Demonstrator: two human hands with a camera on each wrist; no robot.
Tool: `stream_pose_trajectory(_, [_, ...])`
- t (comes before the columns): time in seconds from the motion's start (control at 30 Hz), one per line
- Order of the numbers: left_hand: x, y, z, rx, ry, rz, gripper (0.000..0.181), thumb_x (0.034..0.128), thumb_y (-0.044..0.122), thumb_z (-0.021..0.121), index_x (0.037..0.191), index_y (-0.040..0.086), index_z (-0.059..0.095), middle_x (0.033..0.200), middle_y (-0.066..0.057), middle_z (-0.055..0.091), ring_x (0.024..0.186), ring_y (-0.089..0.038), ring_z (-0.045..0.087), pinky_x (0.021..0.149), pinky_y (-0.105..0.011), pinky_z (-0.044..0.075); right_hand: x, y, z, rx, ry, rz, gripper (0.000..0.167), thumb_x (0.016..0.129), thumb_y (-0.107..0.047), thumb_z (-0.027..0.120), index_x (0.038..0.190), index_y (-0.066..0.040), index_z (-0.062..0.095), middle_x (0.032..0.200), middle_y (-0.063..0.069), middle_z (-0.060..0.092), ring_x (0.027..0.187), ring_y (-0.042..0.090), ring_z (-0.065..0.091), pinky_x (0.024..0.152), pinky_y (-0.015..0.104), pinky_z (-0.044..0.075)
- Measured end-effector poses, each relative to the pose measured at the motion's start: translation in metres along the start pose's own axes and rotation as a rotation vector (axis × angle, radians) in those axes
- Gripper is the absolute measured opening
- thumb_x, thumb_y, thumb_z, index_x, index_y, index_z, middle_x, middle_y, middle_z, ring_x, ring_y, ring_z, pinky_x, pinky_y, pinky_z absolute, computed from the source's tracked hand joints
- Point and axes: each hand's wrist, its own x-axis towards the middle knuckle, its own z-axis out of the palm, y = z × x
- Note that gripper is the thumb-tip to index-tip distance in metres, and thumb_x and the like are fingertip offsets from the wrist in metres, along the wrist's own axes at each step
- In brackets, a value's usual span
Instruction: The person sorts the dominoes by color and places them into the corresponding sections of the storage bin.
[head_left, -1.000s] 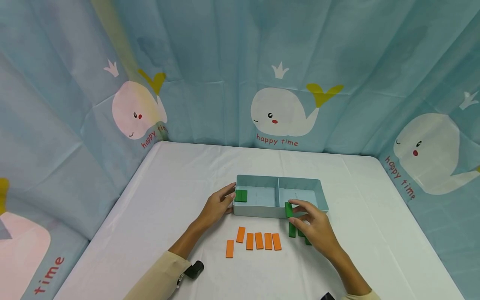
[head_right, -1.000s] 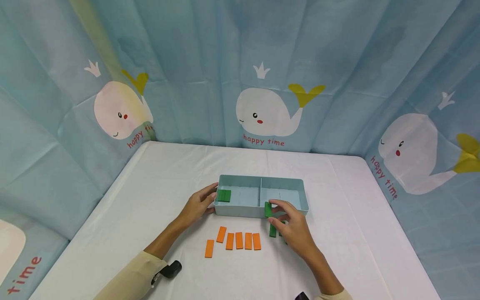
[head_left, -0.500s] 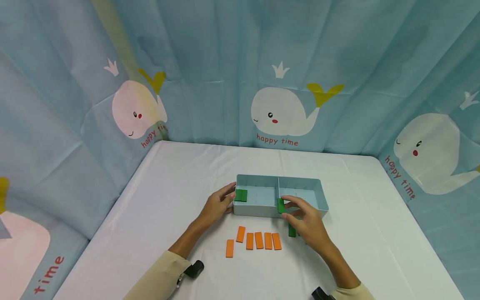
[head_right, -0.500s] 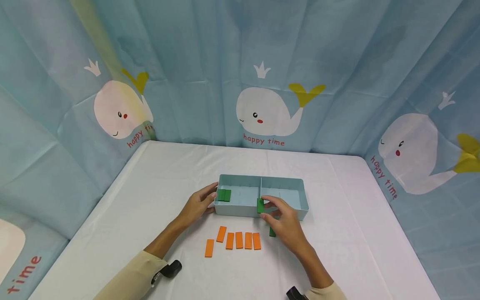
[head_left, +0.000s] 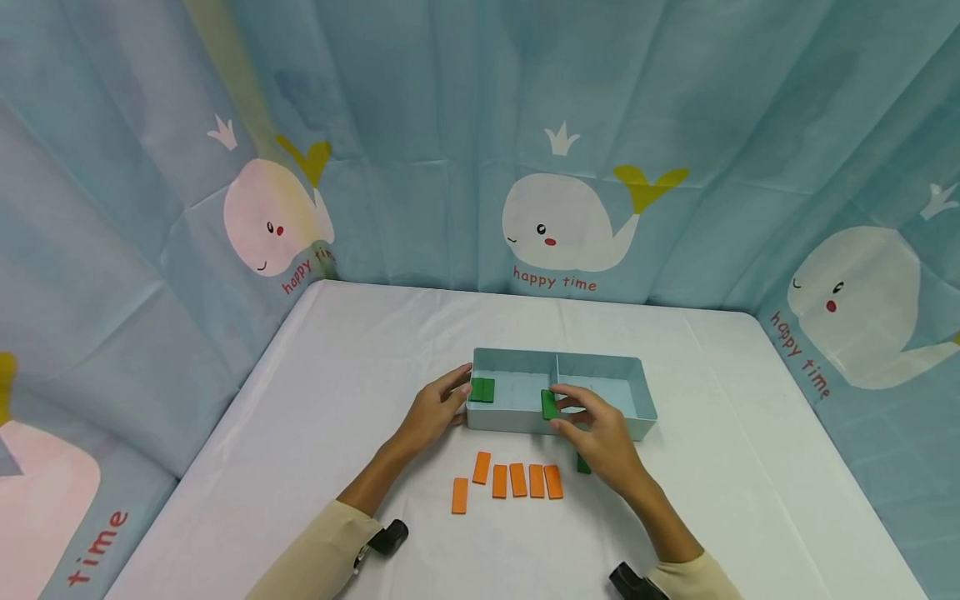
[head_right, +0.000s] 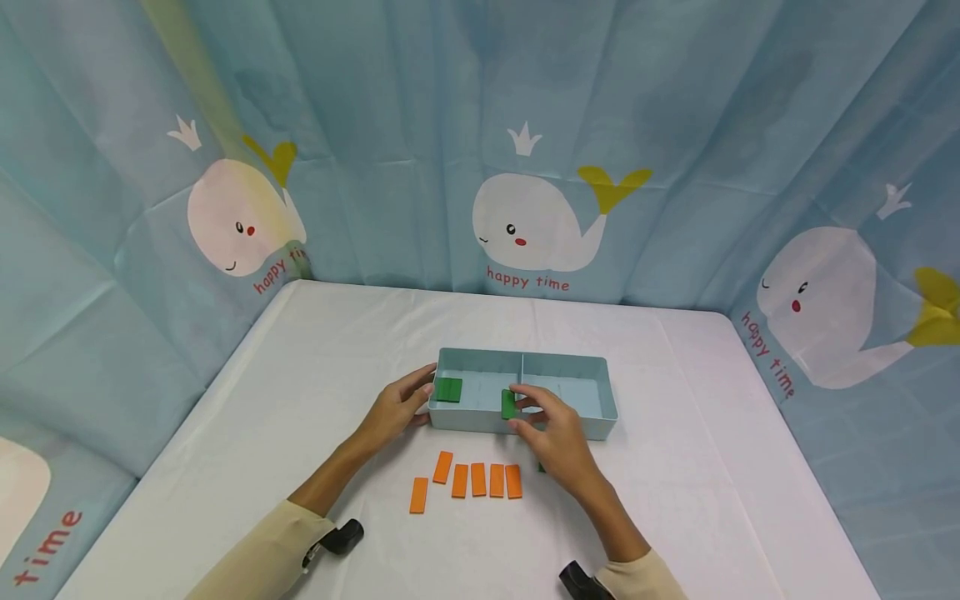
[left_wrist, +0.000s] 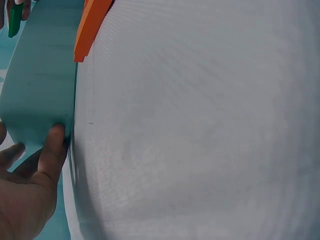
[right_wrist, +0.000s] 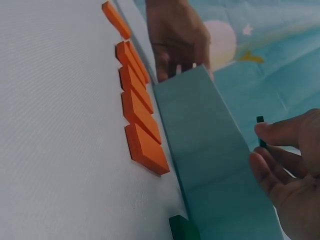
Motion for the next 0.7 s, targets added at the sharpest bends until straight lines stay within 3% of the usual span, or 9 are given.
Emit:
stream_pose_trajectory(0.57, [0.0,0.0,0.0,0.006,0.005,-0.006,0.056,0.1136,0.033,0.054,0.165,0.017,0.041,0.166,-0.015,0.044,0.148,-0.034,0.049,0.102,-0.042,0.061,0.015,-0.008,0.008,-0.007,0.002,0.006,0.052,0.092,-0.001,0.082,0.142,-0.008,0.066,0.128,0.006,0.072,0.111,0.021,0.071,0.09,0.029,0.064])
stream_pose_trajectory(0.7, [0.0,-0.001,0.001,-0.001,0.009,0.003,0.056,0.1137,0.032,0.054,0.165,0.015,0.04,0.166,-0.016,0.043,0.148,-0.035,0.049,0.102,-0.042,0.061,0.019,-0.008,0.009,-0.006,-0.005,0.022,0.051,0.093,-0.002,0.081,0.141,-0.006,0.066,0.127,0.006,0.072,0.112,0.026,0.071,0.091,0.027,0.063])
